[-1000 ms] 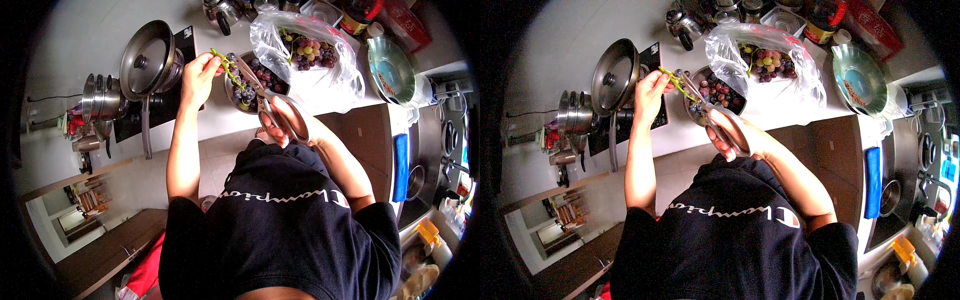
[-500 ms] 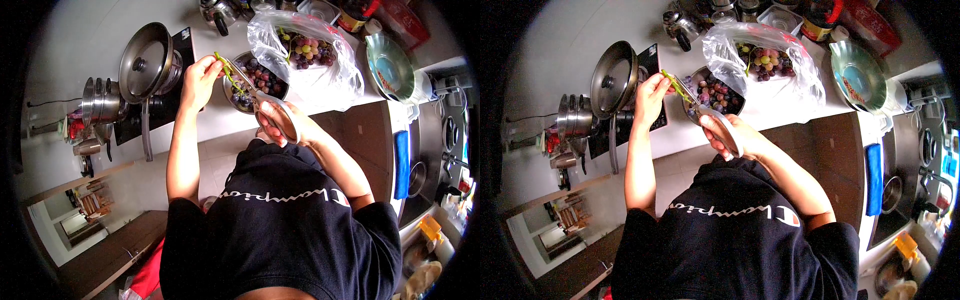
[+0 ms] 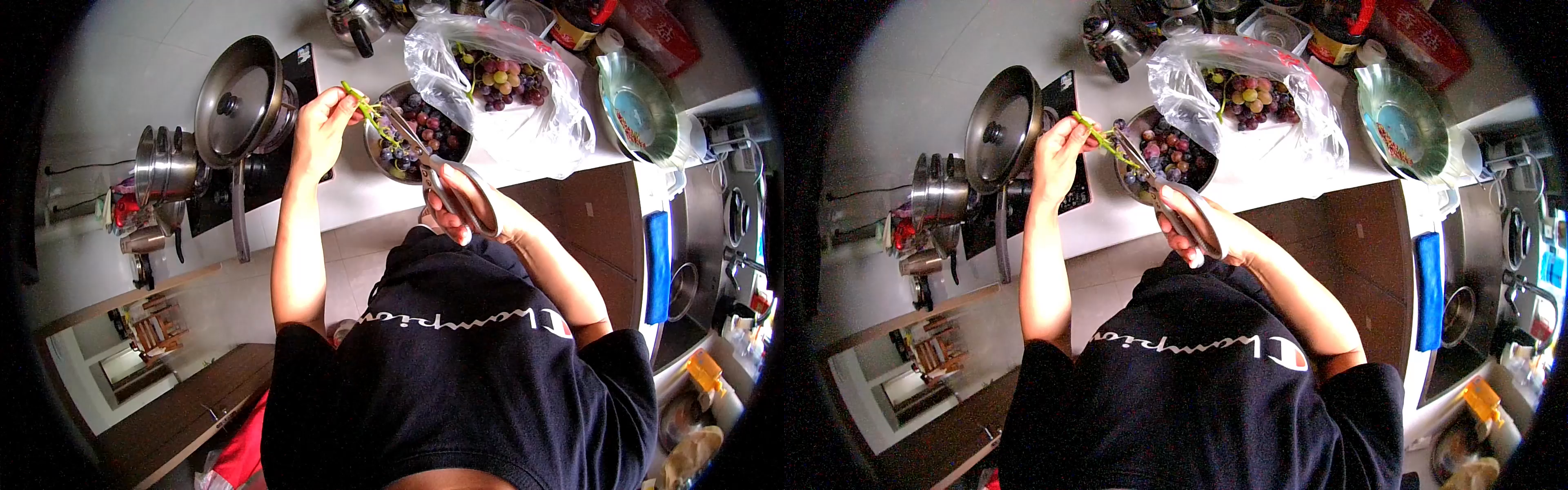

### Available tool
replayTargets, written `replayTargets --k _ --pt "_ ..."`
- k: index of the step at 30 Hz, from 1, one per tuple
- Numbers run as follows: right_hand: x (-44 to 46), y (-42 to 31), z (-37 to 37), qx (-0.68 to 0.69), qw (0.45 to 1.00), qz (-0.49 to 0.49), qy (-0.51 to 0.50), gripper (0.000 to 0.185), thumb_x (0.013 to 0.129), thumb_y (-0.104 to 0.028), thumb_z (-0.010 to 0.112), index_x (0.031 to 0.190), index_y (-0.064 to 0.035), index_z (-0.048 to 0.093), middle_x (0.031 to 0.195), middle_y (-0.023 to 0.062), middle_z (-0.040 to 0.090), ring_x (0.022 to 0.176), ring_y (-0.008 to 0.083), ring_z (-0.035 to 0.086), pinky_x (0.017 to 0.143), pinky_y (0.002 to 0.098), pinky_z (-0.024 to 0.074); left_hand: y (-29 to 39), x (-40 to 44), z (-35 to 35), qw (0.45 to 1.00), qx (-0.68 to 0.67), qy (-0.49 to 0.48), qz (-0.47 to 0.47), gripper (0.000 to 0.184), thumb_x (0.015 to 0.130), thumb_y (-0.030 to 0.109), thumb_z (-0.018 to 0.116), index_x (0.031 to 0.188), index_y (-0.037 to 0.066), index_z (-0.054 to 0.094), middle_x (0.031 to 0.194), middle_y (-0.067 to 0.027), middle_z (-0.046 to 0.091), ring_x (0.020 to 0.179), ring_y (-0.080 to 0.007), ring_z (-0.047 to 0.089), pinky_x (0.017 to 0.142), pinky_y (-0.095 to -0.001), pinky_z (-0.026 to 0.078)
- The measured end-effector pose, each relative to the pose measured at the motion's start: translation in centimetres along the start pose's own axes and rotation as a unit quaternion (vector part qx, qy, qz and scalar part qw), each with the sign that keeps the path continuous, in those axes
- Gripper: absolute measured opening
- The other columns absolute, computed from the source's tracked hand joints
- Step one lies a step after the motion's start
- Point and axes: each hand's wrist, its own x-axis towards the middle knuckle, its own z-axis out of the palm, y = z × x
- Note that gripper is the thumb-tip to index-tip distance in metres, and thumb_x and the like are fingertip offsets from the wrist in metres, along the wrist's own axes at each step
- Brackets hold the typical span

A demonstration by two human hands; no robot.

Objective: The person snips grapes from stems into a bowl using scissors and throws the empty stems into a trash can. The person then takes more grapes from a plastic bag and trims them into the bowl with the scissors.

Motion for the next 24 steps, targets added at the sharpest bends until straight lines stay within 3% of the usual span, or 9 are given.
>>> replayTargets --k 19,24 --pt "0.5 0.0 -0.4 -0.073 0.995 -0.024 0.069 0.044 0.084 -0.049 0.045 0.069 -0.0084 0.043 0.046 -0.0018 0.036 0.035 0.0068 0.034 0.032 0.0201 0.0316 -0.2 -0.3 0.2 1.000 -0.013 0.001 -0.005 0.023 0.089 0.021 0.047 0.094 0.001 0.057 0.084 -0.0031 0.059 0.074 -0.0082 0.054 0.069 -0.0214 0.044" --pt "0.1 1.0 -0.3 0.155 0.985 0.005 -0.074 0.051 0.082 -0.060 0.035 0.070 -0.0107 0.044 0.048 -0.0031 0.035 0.035 0.0073 0.032 0.032 0.0202 0.0269 -0.9 -0.3 0.5 0.994 -0.086 0.054 -0.035 0.019 0.089 0.017 0.047 0.095 0.002 0.056 0.085 -0.0037 0.059 0.073 -0.0084 0.055 0.067 -0.0214 0.045"
